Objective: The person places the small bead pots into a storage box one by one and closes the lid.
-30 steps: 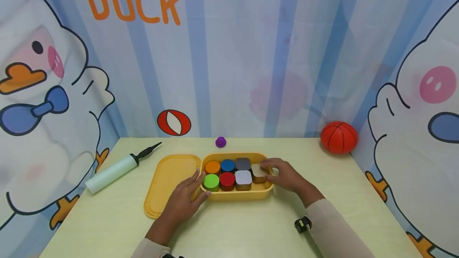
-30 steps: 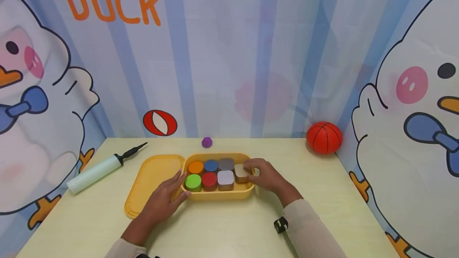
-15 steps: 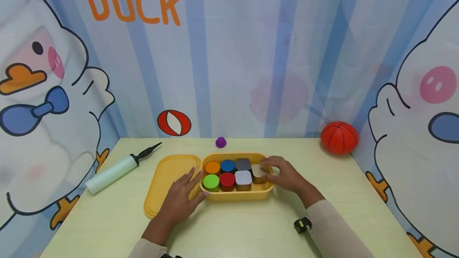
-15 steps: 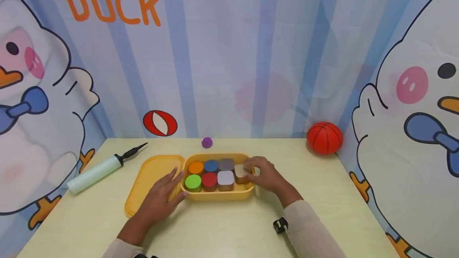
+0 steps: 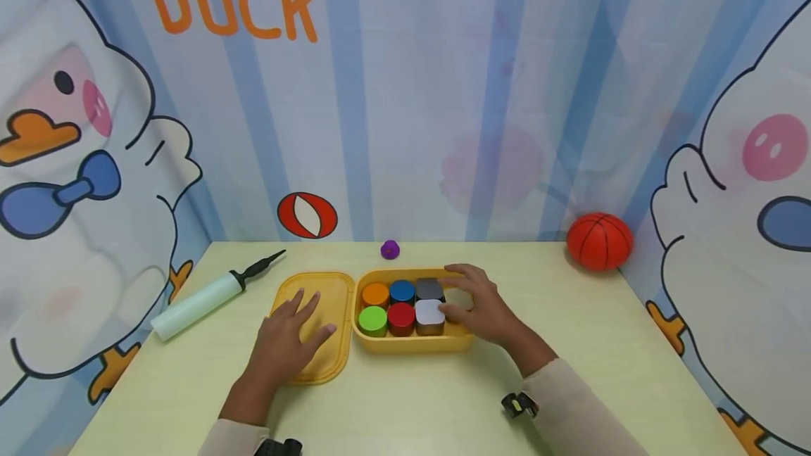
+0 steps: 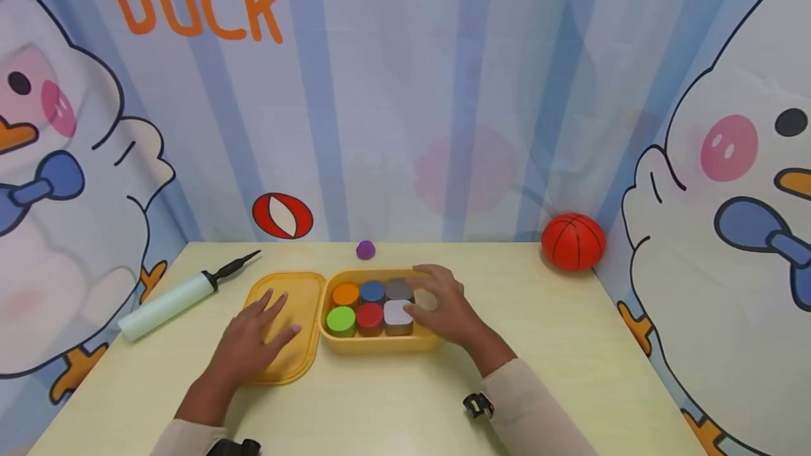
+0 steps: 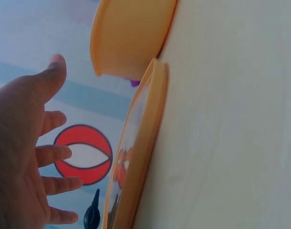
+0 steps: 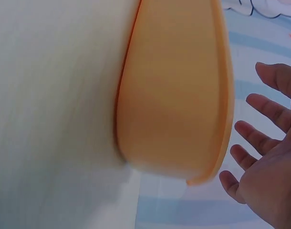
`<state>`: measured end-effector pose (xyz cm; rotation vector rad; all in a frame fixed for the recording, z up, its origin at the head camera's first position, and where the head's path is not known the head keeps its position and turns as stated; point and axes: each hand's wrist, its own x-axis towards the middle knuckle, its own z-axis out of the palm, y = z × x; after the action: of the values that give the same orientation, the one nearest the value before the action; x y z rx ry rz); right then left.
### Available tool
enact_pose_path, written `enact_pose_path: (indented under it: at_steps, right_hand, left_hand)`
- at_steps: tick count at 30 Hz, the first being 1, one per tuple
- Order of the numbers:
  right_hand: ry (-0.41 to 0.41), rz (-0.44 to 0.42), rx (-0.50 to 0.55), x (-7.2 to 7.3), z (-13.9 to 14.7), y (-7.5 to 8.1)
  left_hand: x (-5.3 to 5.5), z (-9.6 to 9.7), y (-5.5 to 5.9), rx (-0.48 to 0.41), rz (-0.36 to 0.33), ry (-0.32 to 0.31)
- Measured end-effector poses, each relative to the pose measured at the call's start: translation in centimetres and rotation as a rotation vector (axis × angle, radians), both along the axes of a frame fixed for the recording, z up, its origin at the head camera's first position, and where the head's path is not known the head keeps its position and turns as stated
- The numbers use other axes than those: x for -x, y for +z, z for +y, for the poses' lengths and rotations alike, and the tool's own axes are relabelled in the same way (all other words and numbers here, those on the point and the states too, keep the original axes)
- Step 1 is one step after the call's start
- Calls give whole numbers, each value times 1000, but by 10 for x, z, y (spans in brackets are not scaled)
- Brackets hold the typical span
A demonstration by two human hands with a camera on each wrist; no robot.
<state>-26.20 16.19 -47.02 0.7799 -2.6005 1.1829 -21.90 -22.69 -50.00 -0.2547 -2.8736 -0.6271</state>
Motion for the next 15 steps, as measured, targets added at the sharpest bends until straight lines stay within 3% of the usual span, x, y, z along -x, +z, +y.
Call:
enact_pose_path:
  at_steps: [8, 15]
  right_hand:
    - [93, 46, 43, -23, -32, 6]
    - [159, -31, 68, -44, -57, 7]
  left_hand:
    - [2, -24, 3, 20, -78, 74]
    - [3, -43, 1, 19, -162, 123]
